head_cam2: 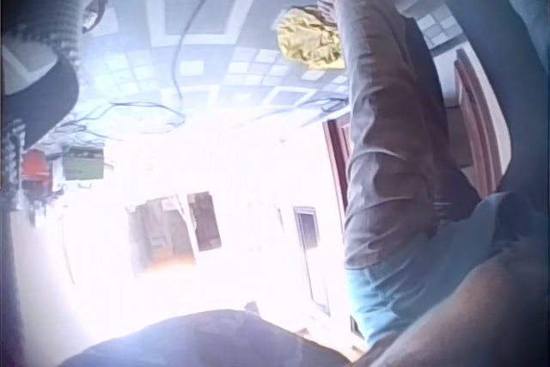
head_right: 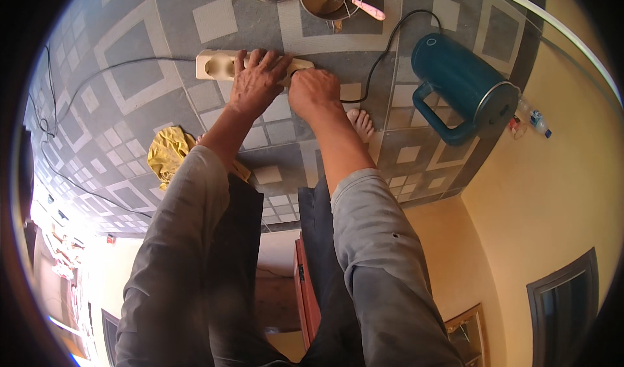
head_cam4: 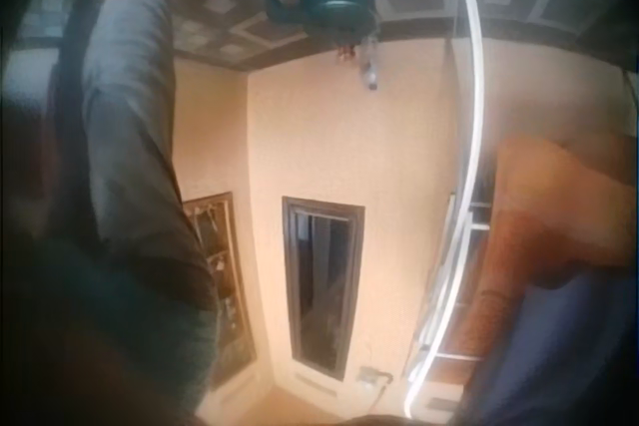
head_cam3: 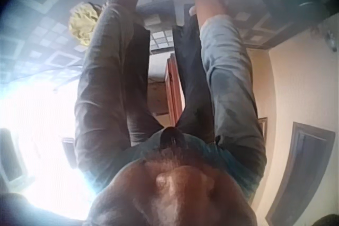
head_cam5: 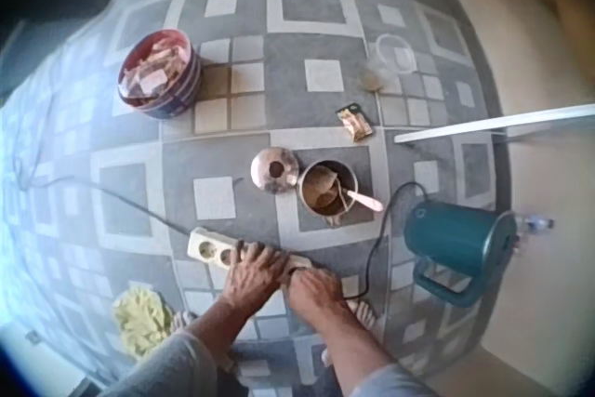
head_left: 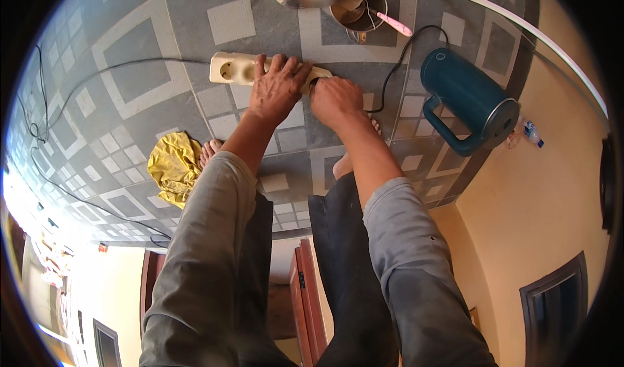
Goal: The person puts sugar and tea bags into a cup, manipulates an extension cord and an electric kettle on the floor, and uses an angle grinder on a metal rod.
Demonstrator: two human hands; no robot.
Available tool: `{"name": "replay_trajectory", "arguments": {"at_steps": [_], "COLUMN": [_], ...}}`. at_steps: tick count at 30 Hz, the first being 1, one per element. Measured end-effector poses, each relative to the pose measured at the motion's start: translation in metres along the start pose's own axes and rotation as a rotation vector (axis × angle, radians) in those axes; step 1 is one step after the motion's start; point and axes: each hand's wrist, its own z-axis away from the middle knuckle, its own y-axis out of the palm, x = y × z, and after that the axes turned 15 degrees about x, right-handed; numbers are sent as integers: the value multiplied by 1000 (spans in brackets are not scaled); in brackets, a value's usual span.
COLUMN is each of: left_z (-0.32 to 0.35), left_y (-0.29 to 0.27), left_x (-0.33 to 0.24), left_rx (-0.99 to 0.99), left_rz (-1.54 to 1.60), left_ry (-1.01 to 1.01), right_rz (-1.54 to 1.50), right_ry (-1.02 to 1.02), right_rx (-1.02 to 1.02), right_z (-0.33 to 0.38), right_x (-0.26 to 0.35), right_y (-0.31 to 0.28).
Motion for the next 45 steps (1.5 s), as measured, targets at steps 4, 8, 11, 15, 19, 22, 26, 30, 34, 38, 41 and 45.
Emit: {"name": "replay_trajectory", "arguments": {"at_steps": [4, 8, 11, 15, 19, 22, 26, 30, 34, 38, 41, 45], "left_z": [-1, -3, -4, 6, 24, 65, 108, 141, 165, 184, 199, 214], "left_y": [-3, -7, -5, 3, -12, -26, -14, 11, 27, 44, 50, 60], "left_x": [0, -1, 4, 8, 31, 55, 71, 72, 67, 67, 71, 76], "left_rx": [28, 33, 32, 14, -169, -284, -360, -318, -271, -303, -304, -321], "left_rz": [7, 18, 7, 16, 97, 172, 318, 414, 508, 533, 538, 560], "left_ry": [-9, 3, 7, 13, -62, -182, -360, -464, -506, -547, -569, -591], "right_rz": [18, 0, -38, -122, -106, -125, -99, -103, -27, 51, 96, 103], "right_ry": [-10, -3, -24, -46, -55, -105, -17, 76, 142, 147, 167, 187], "right_rx": [-2, -32, -7, 0, -50, -55, -39, -7, 43, 63, 63, 41], "right_z": [-1, 1, 26, 75, 69, 56, 27, 12, 8, 6, 3, 3], "right_x": [-4, -7, 17, 26, 3, 21, 38, 39, 42, 48, 52, 56], "right_y": [1, 2, -16, -21, -11, -7, -1, -4, -10, -9, -8, -11]}}
